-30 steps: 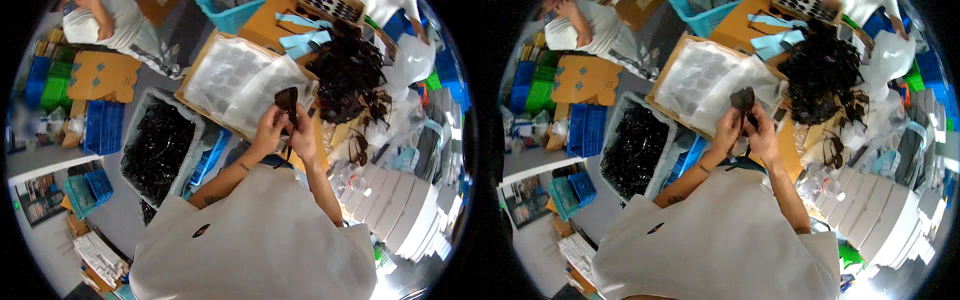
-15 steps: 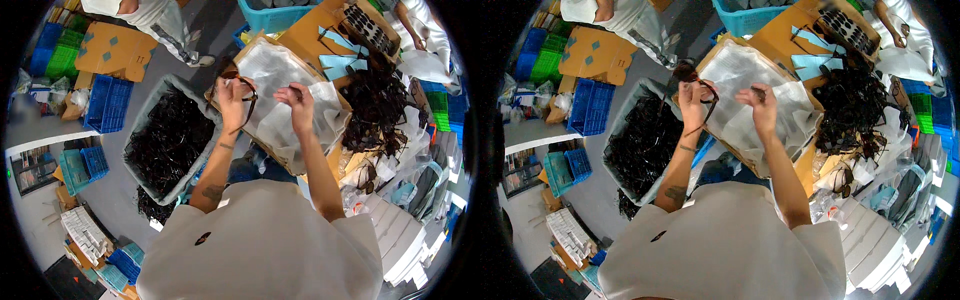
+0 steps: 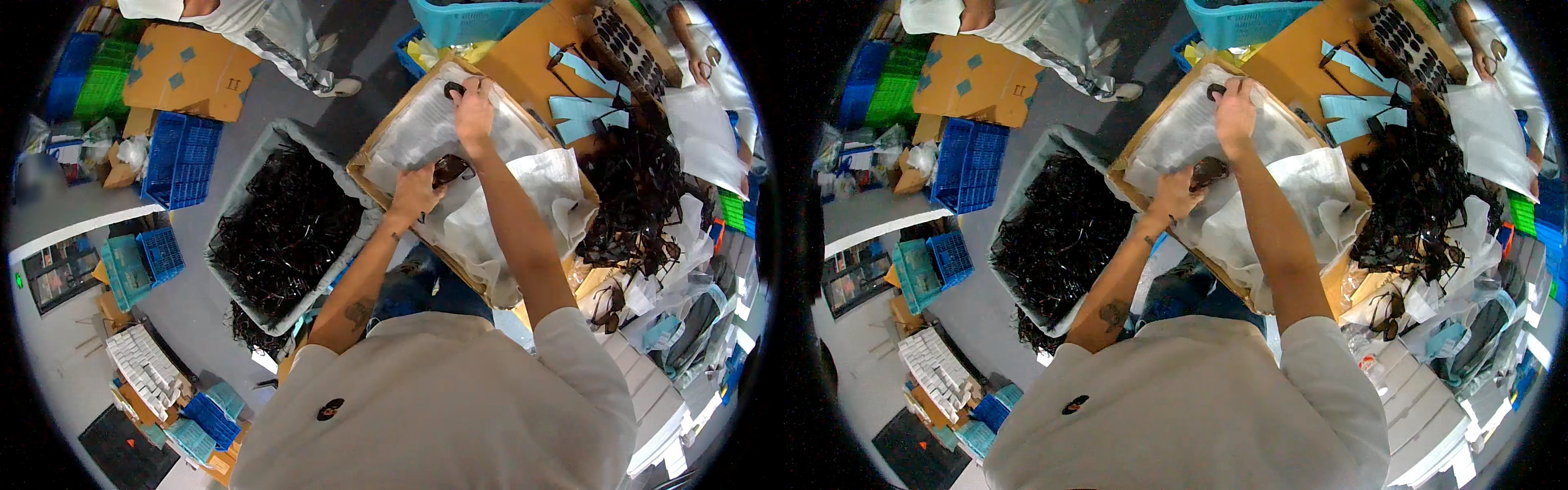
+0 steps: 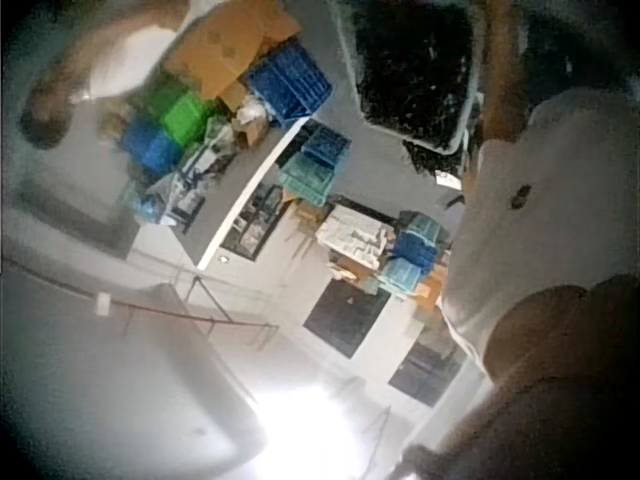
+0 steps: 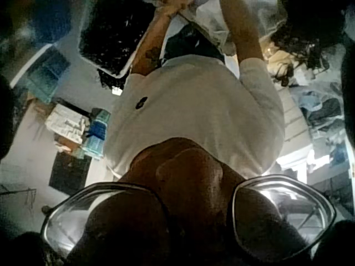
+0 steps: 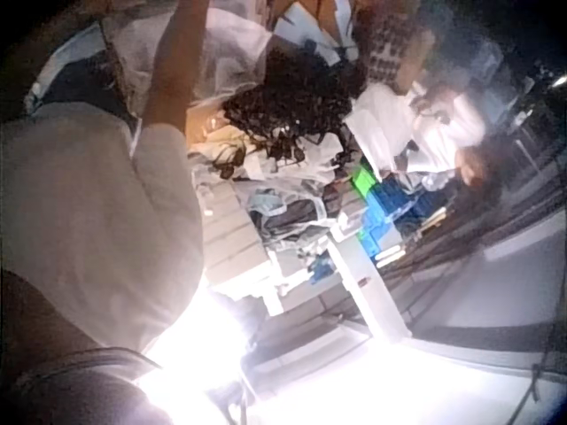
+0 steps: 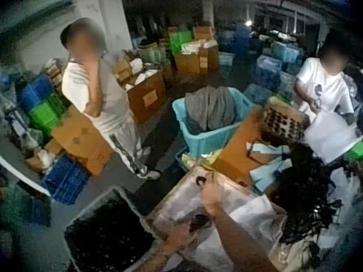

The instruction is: The person assembles sunglasses by picking up lenses and frames from a tray and bin, then snapping them together. The person places the completed sunglasses into a pile on the table. The person repeats this process for multiple pairs.

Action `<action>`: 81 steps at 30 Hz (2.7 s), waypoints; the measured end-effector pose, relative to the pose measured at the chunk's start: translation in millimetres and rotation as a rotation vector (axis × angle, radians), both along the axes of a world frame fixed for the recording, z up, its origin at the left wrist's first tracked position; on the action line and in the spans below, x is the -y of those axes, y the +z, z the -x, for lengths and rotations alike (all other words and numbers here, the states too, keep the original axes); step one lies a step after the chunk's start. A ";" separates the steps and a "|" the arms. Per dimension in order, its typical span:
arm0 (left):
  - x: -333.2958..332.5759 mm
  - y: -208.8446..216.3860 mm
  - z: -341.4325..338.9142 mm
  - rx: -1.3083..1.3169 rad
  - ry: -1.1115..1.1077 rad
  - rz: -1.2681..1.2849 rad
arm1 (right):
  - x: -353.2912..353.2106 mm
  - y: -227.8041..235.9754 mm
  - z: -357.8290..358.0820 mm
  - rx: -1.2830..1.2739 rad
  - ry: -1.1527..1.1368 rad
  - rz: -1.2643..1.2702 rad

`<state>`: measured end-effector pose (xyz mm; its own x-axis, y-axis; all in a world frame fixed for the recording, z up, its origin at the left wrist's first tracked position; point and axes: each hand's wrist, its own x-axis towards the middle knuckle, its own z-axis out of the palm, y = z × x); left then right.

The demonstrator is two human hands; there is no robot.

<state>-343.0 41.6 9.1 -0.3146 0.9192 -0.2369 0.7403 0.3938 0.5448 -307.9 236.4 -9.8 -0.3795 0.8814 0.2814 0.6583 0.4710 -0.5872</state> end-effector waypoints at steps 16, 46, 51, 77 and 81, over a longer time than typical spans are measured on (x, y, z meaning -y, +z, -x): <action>10.8 182.3 -14.3 0.218 -0.397 -0.091 | 109.6 170.4 -184.2 0.177 0.750 0.441; -12.9 100.1 -161.0 1.172 0.170 -0.535 | 155.3 118.4 -241.1 -0.511 0.055 0.739; -22.4 112.6 -139.4 1.238 -0.152 -0.302 | 155.7 122.6 -247.4 -0.745 0.290 0.800; -73.3 85.9 -125.3 1.274 0.333 -0.763 | 114.6 91.0 -223.7 -1.253 -0.039 1.372; -92.3 42.3 -109.4 0.890 -0.106 -0.426 | 84.4 22.8 -257.8 -0.060 -0.264 0.781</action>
